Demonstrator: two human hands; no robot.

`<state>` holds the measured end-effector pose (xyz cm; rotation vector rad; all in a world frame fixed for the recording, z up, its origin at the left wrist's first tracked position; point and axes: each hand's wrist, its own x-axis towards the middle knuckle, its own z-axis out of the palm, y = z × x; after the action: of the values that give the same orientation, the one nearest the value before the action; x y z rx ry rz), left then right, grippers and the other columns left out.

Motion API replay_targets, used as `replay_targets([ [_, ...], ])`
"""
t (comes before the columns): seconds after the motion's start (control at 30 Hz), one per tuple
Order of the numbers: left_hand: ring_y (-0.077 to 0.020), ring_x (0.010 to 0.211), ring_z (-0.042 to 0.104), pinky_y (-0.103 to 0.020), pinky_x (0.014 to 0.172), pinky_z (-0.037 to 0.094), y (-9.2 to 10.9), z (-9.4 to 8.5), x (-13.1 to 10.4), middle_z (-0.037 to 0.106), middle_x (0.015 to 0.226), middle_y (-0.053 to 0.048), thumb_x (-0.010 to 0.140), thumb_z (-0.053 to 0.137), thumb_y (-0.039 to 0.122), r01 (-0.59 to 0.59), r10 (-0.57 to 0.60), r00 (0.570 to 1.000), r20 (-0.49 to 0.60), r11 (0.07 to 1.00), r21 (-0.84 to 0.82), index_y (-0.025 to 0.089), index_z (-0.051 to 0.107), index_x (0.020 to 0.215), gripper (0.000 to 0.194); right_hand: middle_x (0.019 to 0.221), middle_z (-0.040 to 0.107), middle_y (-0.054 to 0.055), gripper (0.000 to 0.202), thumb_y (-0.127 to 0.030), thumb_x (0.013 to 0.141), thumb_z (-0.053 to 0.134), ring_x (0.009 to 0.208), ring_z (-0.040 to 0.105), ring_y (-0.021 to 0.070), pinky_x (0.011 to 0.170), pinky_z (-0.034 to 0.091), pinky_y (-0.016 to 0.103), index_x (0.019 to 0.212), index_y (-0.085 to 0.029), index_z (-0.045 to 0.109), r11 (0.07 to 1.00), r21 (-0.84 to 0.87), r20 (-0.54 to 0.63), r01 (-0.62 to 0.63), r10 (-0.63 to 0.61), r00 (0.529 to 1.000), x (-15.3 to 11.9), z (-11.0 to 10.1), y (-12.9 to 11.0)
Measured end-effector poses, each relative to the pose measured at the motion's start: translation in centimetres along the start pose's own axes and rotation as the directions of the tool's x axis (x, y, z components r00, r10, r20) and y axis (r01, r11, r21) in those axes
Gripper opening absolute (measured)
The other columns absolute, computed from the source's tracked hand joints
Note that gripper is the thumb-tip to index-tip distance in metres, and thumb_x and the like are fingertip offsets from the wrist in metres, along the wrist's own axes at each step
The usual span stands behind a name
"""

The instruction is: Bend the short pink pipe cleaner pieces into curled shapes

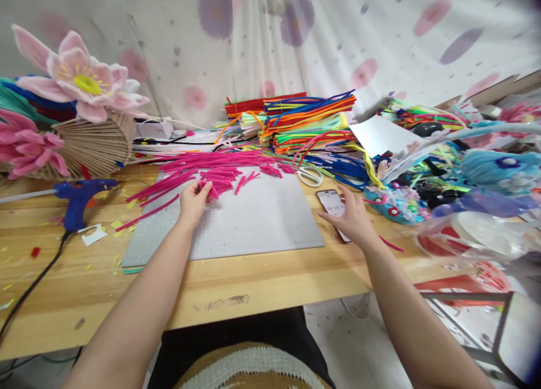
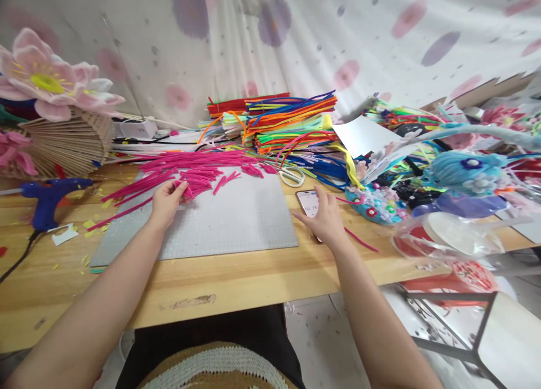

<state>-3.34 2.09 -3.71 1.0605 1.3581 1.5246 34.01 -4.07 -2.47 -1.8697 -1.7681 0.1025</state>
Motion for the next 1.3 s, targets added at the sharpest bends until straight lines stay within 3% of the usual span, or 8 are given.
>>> replay_targets([
  [0.1,-0.0074,0.043,0.047,-0.019,0.044,0.04,-0.2,-0.1,0.1,0.055,0.053,0.004,0.065,0.067,0.035,-0.015,0.015,1.0,0.013,0.999,0.028,0.017,0.056,0.065,0.021,0.123,0.042,0.021,0.091,-0.055,0.062,0.065,0.118,0.04,0.0356,0.093,0.037,0.05,0.137,-0.015,0.031,0.988,-0.128,0.032,-0.085,0.089,0.996,-1.0,-0.5,1.5],
  [0.23,-0.0076,0.043,0.048,-0.019,0.045,0.039,-0.5,-0.2,0.1,0.055,0.052,0.004,0.066,0.065,0.035,-0.05,0.049,0.998,0.033,0.997,0.052,0.017,0.057,0.066,0.02,0.126,0.038,0.021,0.088,-0.054,0.065,0.061,0.121,0.038,0.0362,0.094,0.035,0.05,0.137,-0.015,0.028,0.977,-0.17,0.075,-0.126,0.14,0.987,-0.5,0.4,1.4],
  [0.43,-0.0075,0.044,0.047,-0.02,0.045,0.04,-0.4,-0.2,-0.1,0.055,0.054,0.004,0.065,0.066,0.036,-0.051,0.051,0.999,0.008,0.996,0.069,0.017,0.056,0.066,0.022,0.126,0.038,0.021,0.086,-0.047,0.066,0.061,0.119,0.042,0.036,0.093,0.038,0.048,0.138,-0.015,0.027,0.973,-0.157,0.108,-0.169,0.187,0.977,1.0,0.1,0.5],
  [0.57,-0.0075,0.044,0.047,-0.02,0.045,0.039,-0.6,-0.3,0.1,0.054,0.053,0.004,0.065,0.066,0.039,-0.06,0.059,0.998,0.011,0.995,0.074,0.016,0.056,0.065,0.025,0.126,0.037,0.019,0.087,-0.042,0.062,0.065,0.115,0.045,0.0351,0.091,0.04,0.048,0.137,-0.019,0.028,0.976,-0.09,0.037,-0.2,0.204,0.978,1.7,-0.1,0.1],
  [0.9,-0.0086,0.044,0.048,-0.021,0.043,0.042,-0.9,-0.2,0.3,0.055,0.054,0.003,0.063,0.066,0.04,-0.05,0.051,0.999,-0.008,0.995,0.088,0.016,0.057,0.067,0.026,0.121,0.04,0.021,0.087,-0.039,0.058,0.069,0.115,0.042,0.038,0.094,0.035,0.051,0.133,-0.013,0.034,0.994,-0.014,-0.055,-0.105,0.104,0.993,8.7,5.2,-1.8],
  [1.07,-0.0083,0.044,0.048,-0.021,0.042,0.04,-0.6,0.0,0.2,0.055,0.054,0.003,0.063,0.066,0.039,-0.022,0.023,1.0,-0.007,0.996,0.091,0.016,0.056,0.066,0.026,0.123,0.043,0.02,0.085,-0.058,0.062,0.064,0.117,0.042,0.0357,0.096,0.035,0.051,0.131,-0.016,0.036,0.996,0.085,-0.061,-0.022,0.028,0.998,8.5,4.6,1.5],
  [1.13,-0.0079,0.043,0.047,-0.02,0.042,0.04,-0.5,0.0,0.2,0.055,0.054,0.003,0.063,0.066,0.038,-0.023,0.023,1.0,-0.001,0.996,0.087,0.016,0.056,0.065,0.025,0.123,0.044,0.019,0.086,-0.06,0.064,0.062,0.117,0.043,0.0334,0.097,0.035,0.051,0.133,-0.017,0.035,0.992,0.124,-0.066,0.021,-0.013,0.998,7.4,3.6,3.4],
  [1.3,-0.0083,0.043,0.048,-0.021,0.043,0.039,-0.7,-0.1,0.4,0.055,0.053,0.003,0.064,0.066,0.038,-0.034,0.032,0.999,0.025,0.996,0.08,0.015,0.056,0.065,0.025,0.128,0.044,0.018,0.088,-0.058,0.064,0.064,0.119,0.044,0.0322,0.097,0.039,0.05,0.136,-0.019,0.031,0.981,0.193,0.059,0.013,-0.025,0.998,4.5,2.2,6.7],
])
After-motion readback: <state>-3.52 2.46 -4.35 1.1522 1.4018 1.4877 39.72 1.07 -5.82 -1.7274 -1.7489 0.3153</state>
